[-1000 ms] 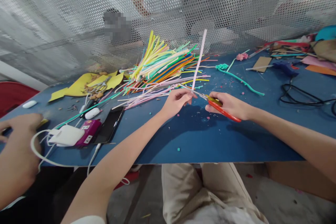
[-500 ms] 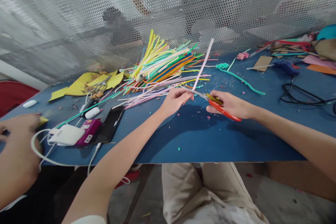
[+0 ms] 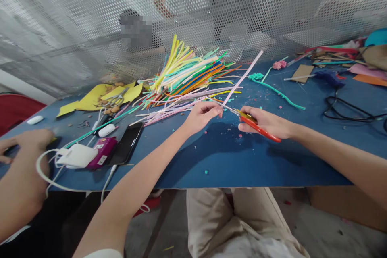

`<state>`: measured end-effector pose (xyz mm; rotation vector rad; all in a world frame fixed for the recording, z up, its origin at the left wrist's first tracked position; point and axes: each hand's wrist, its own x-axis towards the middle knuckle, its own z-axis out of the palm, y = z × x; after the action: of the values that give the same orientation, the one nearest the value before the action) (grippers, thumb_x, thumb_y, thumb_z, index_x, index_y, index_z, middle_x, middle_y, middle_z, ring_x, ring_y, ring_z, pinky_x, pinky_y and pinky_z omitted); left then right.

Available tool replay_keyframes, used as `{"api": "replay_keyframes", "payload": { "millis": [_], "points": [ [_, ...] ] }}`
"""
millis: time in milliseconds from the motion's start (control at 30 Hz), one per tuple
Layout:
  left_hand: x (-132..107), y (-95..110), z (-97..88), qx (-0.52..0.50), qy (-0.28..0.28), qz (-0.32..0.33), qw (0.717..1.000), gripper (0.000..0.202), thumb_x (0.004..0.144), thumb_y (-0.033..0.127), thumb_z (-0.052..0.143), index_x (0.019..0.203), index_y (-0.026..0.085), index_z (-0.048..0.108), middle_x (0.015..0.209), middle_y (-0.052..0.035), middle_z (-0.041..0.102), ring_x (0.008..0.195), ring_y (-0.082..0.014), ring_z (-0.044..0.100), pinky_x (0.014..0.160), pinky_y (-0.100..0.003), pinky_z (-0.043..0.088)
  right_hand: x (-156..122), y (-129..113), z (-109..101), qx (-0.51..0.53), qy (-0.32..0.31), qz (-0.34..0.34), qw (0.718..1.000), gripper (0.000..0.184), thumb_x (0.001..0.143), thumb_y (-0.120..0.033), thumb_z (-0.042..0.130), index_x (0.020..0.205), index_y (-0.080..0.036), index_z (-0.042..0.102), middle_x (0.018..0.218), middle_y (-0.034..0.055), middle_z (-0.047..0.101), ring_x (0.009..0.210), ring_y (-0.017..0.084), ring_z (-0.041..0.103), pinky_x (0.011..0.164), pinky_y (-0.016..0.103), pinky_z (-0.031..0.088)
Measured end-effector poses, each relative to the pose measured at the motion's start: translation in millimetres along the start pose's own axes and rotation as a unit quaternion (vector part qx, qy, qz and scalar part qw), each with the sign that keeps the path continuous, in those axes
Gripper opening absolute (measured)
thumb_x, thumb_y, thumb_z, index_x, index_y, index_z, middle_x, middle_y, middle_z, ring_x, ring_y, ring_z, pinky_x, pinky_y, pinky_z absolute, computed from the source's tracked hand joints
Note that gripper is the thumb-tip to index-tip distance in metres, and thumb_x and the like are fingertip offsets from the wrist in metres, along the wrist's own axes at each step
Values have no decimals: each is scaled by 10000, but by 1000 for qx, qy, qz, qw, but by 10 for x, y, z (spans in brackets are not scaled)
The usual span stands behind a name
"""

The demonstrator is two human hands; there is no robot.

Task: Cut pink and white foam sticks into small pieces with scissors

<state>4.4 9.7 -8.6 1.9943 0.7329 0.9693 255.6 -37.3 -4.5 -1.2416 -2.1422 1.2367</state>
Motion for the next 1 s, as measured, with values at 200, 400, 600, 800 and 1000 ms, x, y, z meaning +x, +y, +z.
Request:
{"api": "replay_keyframes", "payload": {
  "millis": [200, 400, 600, 800, 1000],
  "points": [
    [12, -15, -30, -3, 0, 11, 1000, 355, 912, 416, 610, 675, 157, 662, 656, -10, 612, 642, -120, 526, 626, -257, 387, 19, -4, 19, -47, 52, 3, 998, 442, 805, -631, 665, 876, -226, 500, 739, -25, 545, 643, 153, 465, 616, 305, 377],
    [3, 33, 10, 16, 27, -13, 999, 328, 914, 399, 594, 716, 158, 694, 598, 11, 562, 577, -104, 487, 576, -239, 373, 43, 8, 60, -90, 98, 10, 991, 440, 783, -608, 685, 809, -232, 457, 699, -45, 483, 622, 135, 407, 600, 289, 343],
    [-10, 58, 129, -6, 84, -62, 995, 275, 937, 380, 576, 905, 166, 745, 623, 20, 576, 506, -84, 480, 496, -218, 369, 104, 62, 66, -97, 142, 12, 985, 318, 772, -440, 698, 783, -223, 466, 681, -49, 460, 617, 129, 385, 590, 289, 325],
    [-5, 65, 176, -18, 108, -51, 993, 201, 903, 305, 600, 832, 163, 724, 623, 16, 607, 496, -72, 484, 494, -208, 364, 140, 111, 78, -47, 119, 8, 992, 228, 743, -291, 649, 764, -225, 433, 646, -61, 441, 590, 118, 391, 562, 277, 295],
    [-17, 41, 194, -40, 111, -46, 992, 194, 894, 306, 596, 815, 164, 703, 618, 15, 622, 483, -69, 477, 490, -206, 369, 125, 125, 84, -51, 102, -8, 993, 190, 732, -236, 583, 781, -229, 400, 636, -69, 443, 566, 105, 380, 560, 265, 295]
  ]
}}
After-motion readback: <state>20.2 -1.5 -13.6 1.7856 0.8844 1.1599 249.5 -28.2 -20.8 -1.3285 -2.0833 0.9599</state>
